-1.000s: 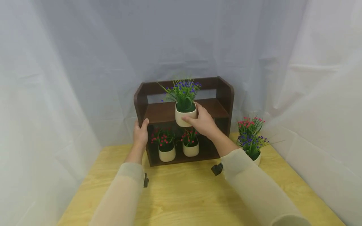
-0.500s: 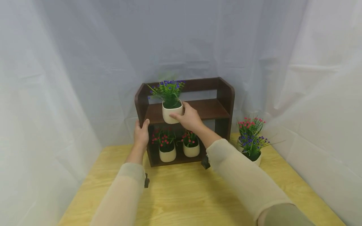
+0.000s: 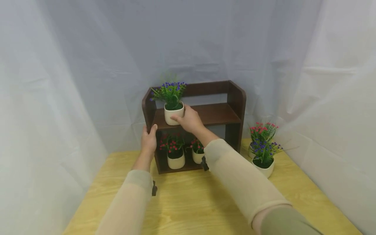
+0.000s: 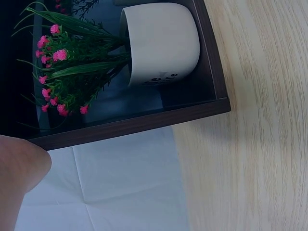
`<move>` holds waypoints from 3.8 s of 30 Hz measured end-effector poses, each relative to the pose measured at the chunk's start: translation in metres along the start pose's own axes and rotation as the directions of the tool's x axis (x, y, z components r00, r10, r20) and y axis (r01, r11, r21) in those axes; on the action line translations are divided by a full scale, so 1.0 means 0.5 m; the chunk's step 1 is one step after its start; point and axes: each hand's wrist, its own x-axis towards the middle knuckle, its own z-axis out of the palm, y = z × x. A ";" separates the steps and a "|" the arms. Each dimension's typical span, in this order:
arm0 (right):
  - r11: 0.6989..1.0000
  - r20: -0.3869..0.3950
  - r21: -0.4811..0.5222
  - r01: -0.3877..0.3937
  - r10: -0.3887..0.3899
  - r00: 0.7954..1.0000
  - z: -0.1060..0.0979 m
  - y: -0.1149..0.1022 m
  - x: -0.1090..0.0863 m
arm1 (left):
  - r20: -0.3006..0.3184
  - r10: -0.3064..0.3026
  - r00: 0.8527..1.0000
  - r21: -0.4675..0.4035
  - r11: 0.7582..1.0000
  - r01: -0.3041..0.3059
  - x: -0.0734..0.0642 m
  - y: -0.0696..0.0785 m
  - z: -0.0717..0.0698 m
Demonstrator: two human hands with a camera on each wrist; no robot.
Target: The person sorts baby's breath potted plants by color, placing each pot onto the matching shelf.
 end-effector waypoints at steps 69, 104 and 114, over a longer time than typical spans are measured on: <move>0.942 -0.336 0.283 0.178 -0.077 0.939 -0.085 0.107 -0.211 | 0.019 -0.013 1.000 -0.038 0.999 0.014 0.009 0.018 -0.013; 0.952 -0.688 0.290 -0.103 0.282 0.668 -0.220 0.352 -0.416 | 0.031 -0.020 0.999 -0.036 0.999 0.022 0.006 0.023 -0.016; 0.758 -0.560 0.597 -0.262 0.628 0.540 -0.233 0.421 -0.447 | 0.007 -0.050 0.999 -0.001 0.999 0.050 0.009 0.034 -0.018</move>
